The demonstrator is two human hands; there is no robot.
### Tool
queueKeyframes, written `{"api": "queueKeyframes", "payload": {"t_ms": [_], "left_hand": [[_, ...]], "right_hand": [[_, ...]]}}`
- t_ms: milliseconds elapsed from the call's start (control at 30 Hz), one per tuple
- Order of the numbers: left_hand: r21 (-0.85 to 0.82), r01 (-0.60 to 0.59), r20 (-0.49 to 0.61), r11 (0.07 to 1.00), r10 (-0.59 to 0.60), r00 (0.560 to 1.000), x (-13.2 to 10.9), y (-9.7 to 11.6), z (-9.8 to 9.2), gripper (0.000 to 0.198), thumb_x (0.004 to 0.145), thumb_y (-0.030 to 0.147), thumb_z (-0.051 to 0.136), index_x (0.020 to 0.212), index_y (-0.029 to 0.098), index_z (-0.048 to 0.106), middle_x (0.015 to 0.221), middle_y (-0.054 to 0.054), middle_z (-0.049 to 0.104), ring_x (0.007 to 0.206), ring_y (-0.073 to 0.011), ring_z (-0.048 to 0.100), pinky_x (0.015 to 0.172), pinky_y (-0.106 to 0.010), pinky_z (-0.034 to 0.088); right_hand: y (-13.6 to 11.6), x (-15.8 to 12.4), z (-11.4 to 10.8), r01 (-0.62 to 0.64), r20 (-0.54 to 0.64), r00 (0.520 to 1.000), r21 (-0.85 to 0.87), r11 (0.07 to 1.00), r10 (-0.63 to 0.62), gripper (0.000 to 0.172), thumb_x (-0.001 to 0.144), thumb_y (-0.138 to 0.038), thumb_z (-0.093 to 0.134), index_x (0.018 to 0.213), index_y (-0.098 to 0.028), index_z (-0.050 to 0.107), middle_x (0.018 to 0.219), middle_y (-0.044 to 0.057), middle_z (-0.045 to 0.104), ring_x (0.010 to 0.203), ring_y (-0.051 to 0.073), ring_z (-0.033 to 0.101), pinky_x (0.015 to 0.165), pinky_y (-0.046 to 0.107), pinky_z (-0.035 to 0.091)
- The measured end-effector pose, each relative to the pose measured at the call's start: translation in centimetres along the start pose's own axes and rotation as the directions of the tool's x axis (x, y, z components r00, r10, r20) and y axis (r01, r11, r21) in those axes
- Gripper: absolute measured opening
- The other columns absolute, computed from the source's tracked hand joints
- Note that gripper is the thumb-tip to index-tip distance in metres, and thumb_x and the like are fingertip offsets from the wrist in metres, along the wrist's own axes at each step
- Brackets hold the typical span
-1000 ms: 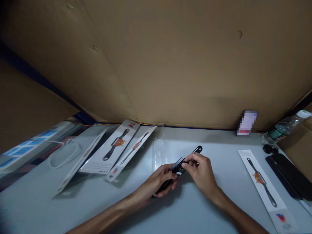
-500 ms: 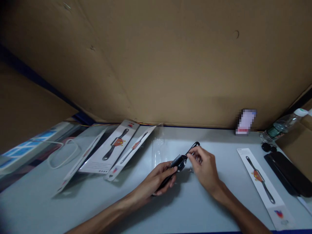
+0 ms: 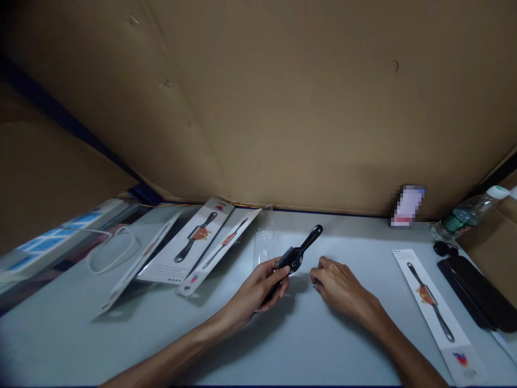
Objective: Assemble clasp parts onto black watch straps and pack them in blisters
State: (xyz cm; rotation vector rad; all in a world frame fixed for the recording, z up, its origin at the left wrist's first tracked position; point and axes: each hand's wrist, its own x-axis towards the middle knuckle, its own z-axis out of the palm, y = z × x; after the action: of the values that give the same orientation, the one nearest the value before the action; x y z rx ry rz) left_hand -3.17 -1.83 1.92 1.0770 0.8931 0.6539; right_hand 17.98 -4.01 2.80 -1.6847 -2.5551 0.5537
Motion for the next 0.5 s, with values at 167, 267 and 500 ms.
{"api": "queueKeyframes", "payload": {"t_ms": [167, 267, 500], "left_hand": [[0.025, -0.039, 0.010, 0.999, 0.039, 0.999, 0.3, -0.2, 0.2, 0.043, 0.082, 0.060, 0.063, 0.086, 0.021, 0.046, 0.056, 0.008, 0.053, 0.032, -0.0027, 0.032, 0.031, -0.017, 0.017], [0.029, -0.030, 0.013, 0.999, 0.030, 0.999, 0.3, -0.2, 0.3, 0.045, 0.081, 0.062, 0.064, 0.085, 0.021, 0.046, 0.055, 0.008, 0.053, 0.032, -0.0029, 0.033, 0.031, -0.018, 0.017], [-0.013, 0.058, 0.022, 0.998, -0.058, 0.998, -0.1, 0.0, 0.3, 0.044, 0.079, 0.060, 0.065, 0.090, 0.021, 0.047, 0.055, 0.008, 0.053, 0.033, -0.0034, 0.032, 0.033, -0.018, 0.013]], "right_hand": [[0.3, 0.0, 0.0, -0.061, -0.016, 0.998, -0.057, 0.997, 0.060, 0.016, 0.094, -0.009, 0.048, 0.098, -0.014, 0.063, 0.103, 0.012, 0.065, 0.088, 0.022, 0.061, 0.075, 0.031, 0.040], [0.8, -0.2, 0.0, -0.071, -0.025, 0.997, 0.056, 0.996, 0.072, 0.016, 0.092, -0.007, 0.049, 0.099, -0.015, 0.062, 0.097, 0.010, 0.068, 0.088, 0.022, 0.062, 0.077, 0.031, 0.041], [1.0, -0.6, -1.8, -0.003, -0.159, 0.986, 0.334, 0.943, 0.059, 0.012, 0.091, -0.015, 0.054, 0.085, -0.019, 0.063, 0.084, 0.004, 0.070, 0.077, 0.018, 0.061, 0.074, 0.030, 0.040]]}}
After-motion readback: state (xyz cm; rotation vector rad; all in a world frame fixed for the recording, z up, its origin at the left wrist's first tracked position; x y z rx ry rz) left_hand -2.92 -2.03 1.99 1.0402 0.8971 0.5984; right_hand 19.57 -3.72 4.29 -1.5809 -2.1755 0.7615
